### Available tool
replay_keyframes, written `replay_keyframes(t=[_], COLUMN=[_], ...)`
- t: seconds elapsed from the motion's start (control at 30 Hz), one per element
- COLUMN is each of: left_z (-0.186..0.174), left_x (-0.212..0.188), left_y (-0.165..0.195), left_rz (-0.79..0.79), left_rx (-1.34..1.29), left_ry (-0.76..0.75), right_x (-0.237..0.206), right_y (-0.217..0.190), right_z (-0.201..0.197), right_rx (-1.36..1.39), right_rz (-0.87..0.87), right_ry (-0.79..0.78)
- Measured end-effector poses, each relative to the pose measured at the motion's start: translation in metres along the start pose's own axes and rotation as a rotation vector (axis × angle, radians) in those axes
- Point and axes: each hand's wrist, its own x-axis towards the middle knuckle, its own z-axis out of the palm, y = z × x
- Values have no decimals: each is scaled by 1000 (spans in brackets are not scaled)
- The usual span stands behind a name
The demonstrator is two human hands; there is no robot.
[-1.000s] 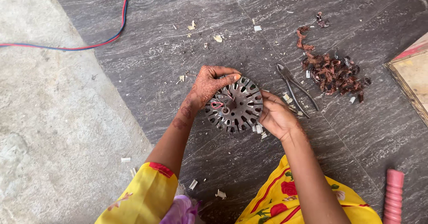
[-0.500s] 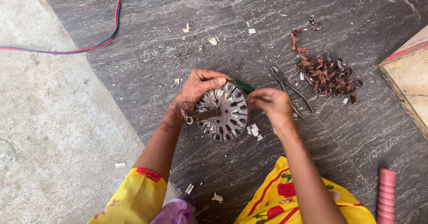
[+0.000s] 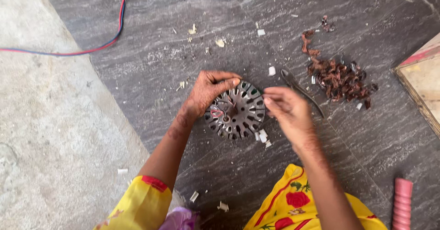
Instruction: The person uses pliers and a screwdriver to remove insulation and copper wire from a motor stator. They repeatedly cut and pull material from the stator slots, then use a screwdriver to pry out remaining pieces.
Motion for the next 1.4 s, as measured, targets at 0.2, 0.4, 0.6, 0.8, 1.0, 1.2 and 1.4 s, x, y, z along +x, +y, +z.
replay_keyframes(t=[0.2,0.4,0.6,0.8,1.0,1.2,1.4], left_z=[5,7,6,7,7,10,9], left_x=[-3,-3,-2,-2,-4,-3,-3], left_y=[7,7,1,2,5,3,1], left_rz=[-74,-79,-30,-50,-19,-41,-37], left_rx=[42,67,101,85,132,142,119], left_ry=[-12,-50,-64,-59,-78,-67,-75], right_x=[10,18,18,20,16,11,11], right_y=[16,34,44,42,34,18,15], right_z=[22,43,54,55,45,39,40], right_rx=[99,266,340,340,360,-57,-252], right_rz=[26,71,-5,53,52,-49,1], right_ry=[-16,3,53,103,-30,0,23])
